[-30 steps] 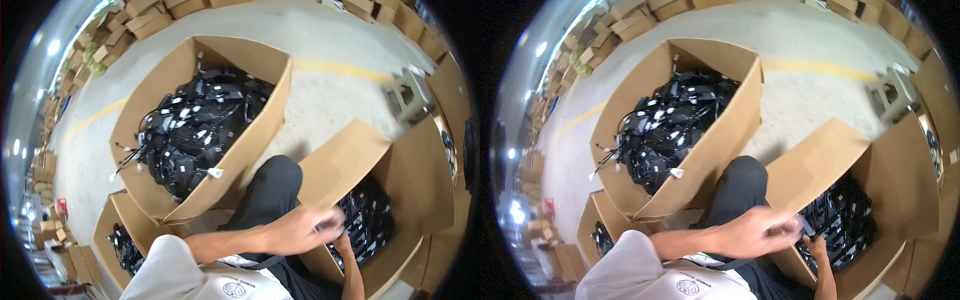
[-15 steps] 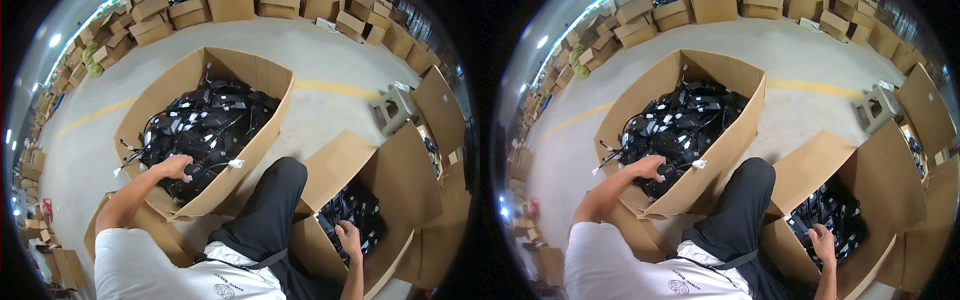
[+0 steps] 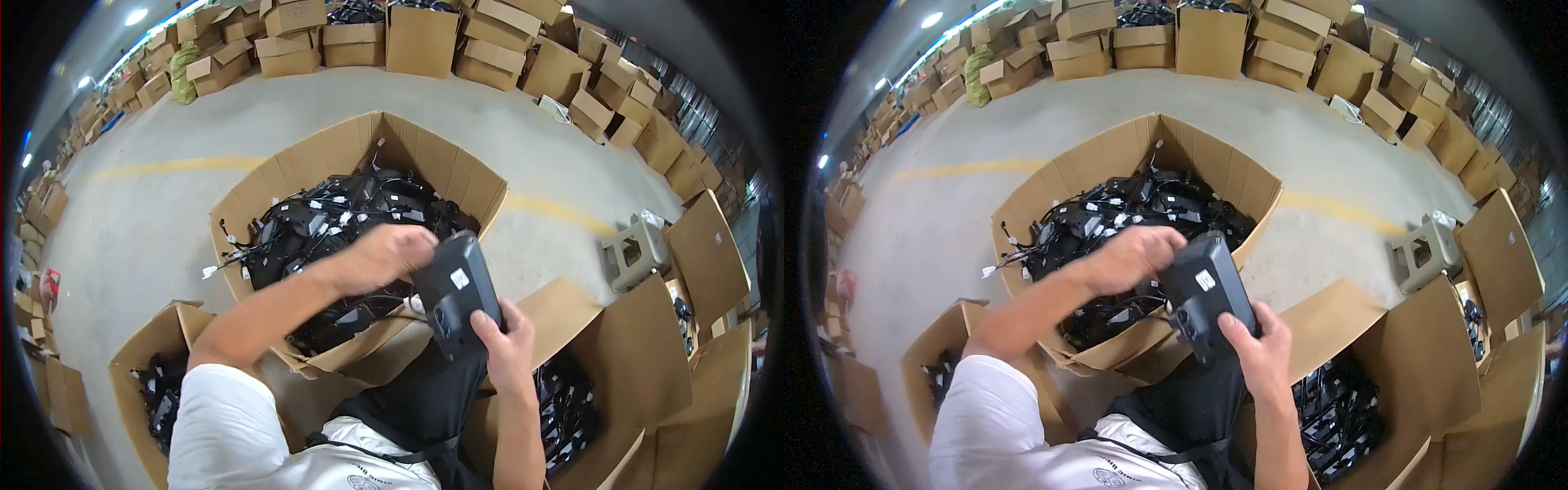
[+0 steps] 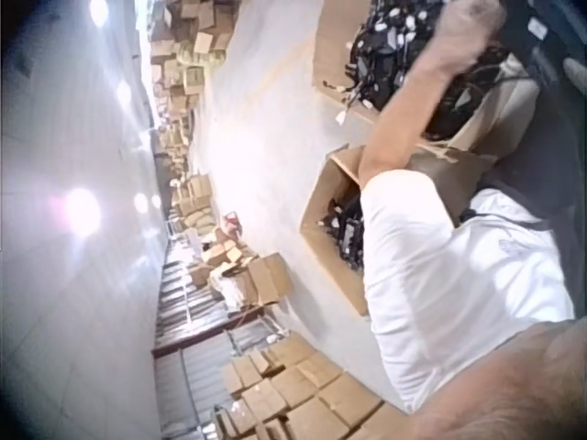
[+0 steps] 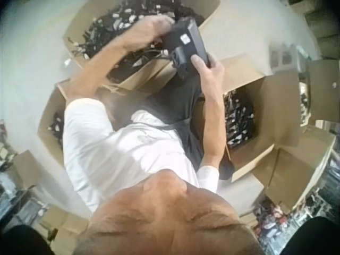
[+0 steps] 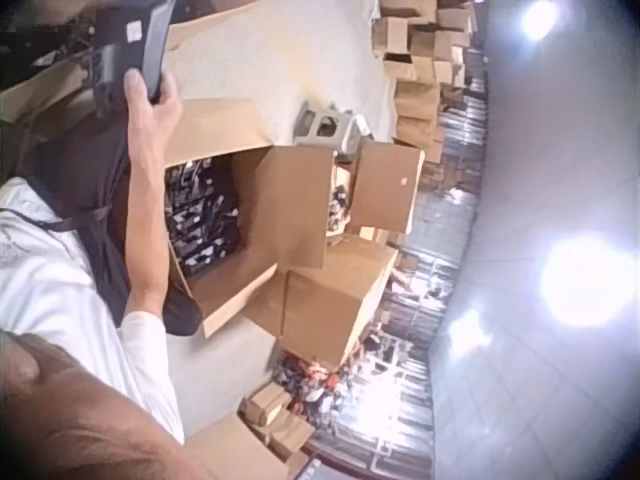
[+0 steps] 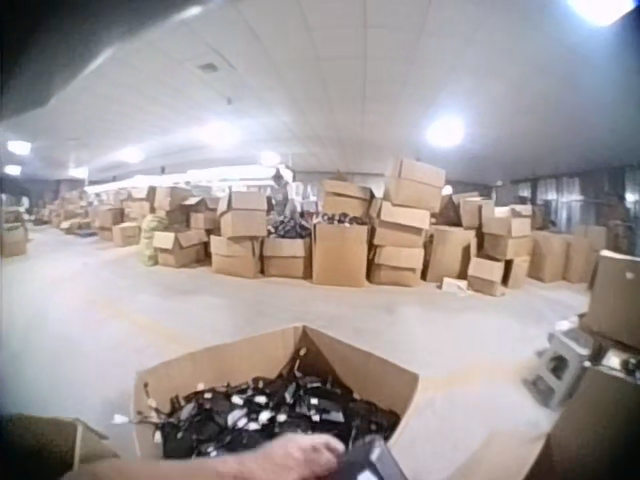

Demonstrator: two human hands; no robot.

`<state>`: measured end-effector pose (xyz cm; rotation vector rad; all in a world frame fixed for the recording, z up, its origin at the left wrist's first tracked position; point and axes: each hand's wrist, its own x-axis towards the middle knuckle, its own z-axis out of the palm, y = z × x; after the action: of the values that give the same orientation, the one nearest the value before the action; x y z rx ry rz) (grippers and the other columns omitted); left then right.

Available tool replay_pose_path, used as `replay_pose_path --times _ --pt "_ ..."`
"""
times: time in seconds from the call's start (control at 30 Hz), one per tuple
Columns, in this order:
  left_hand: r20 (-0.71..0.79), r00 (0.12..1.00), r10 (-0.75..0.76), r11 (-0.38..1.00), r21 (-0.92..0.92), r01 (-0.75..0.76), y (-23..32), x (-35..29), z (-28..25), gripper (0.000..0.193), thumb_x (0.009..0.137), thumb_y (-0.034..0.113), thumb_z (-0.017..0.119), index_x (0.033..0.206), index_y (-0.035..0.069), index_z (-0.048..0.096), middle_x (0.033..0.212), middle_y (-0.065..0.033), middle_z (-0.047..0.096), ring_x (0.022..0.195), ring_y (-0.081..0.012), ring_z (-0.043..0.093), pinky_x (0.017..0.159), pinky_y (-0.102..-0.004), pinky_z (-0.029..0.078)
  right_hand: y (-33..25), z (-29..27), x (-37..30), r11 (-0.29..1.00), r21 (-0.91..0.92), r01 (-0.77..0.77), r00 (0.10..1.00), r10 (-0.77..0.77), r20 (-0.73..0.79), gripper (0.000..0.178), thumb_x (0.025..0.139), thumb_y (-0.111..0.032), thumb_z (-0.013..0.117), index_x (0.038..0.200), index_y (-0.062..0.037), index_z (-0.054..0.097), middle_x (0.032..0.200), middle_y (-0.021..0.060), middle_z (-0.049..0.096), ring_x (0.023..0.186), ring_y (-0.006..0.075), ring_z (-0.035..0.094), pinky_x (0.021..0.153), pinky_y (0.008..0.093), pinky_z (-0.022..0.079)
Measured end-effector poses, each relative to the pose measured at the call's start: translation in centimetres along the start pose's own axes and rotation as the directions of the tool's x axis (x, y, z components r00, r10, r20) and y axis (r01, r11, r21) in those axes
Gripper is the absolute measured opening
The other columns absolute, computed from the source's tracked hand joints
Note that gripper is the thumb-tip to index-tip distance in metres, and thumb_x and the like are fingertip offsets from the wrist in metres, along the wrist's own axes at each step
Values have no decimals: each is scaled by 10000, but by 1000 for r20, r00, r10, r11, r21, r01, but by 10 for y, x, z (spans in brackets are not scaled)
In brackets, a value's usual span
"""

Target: The person sits on the floor between two large cardboard boxes and repeatedly picks up black electronic devices with attached cables from the left box. They briefly handle each device and then place it into the right box. The process continues throughout the clip.

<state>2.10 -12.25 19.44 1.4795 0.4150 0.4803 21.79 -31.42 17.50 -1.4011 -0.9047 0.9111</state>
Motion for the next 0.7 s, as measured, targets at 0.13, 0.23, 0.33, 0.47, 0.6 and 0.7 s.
replay_pose_path --times 0.13,0.23,0.33,0.47,0.6,0.7 --pt "-441 892 99 412 834 367 -75 11 -141 641 885 565 679 1072 -47 706 986 -254 716 913 -384 712 825 -464 565 19 -40 -32 892 414 -184 939 284 -195 389 899 -188 761 1143 92 647 1006 110 705 854 177 689 792 316 571" --pt "-661 746 78 -176 727 663 -139 -13 -221 746 855 631 682 1186 -37 656 1225 -229 658 1151 -394 643 955 -503 514 8 -60 -43 936 350 -49 967 132 -218 499 855 -114 783 1255 106 580 1076 120 691 939 193 694 830 332 582" --pt "-646 763 -38 -158 757 634 -145 -14 -255 751 845 538 744 1253 -56 536 1224 -280 651 1132 -449 658 940 -530 540 -3 -81 -65 997 82 -1 980 18 -199 637 793 -79 814 1331 122 540 1152 123 663 1014 184 661 888 306 547" --pt "-513 811 -280 -308 848 430 -128 4 -222 628 761 241 803 1234 -63 524 1211 -259 674 1073 -380 709 881 -489 577 -1 -109 -98 951 -292 -106 957 18 -289 586 749 -94 858 1264 58 623 1133 108 671 999 160 652 866 282 544" --pt "-564 819 108 -227 788 573 -139 -17 -243 144 869 129 624 907 10 695 1004 -234 719 965 -422 704 842 -503 565 28 -115 -118 998 52 -47 957 60 -282 462 819 -68 846 1215 13 621 1061 71 687 913 116 656 783 255 553" --pt "-533 745 402 182 843 506 -67 -38 -274 284 919 184 595 1064 -55 647 1045 -279 688 1053 -459 638 930 -505 496 23 -113 -129 961 260 89 965 -18 -263 417 876 -85 812 1214 37 602 1097 74 682 969 131 652 846 289 547"
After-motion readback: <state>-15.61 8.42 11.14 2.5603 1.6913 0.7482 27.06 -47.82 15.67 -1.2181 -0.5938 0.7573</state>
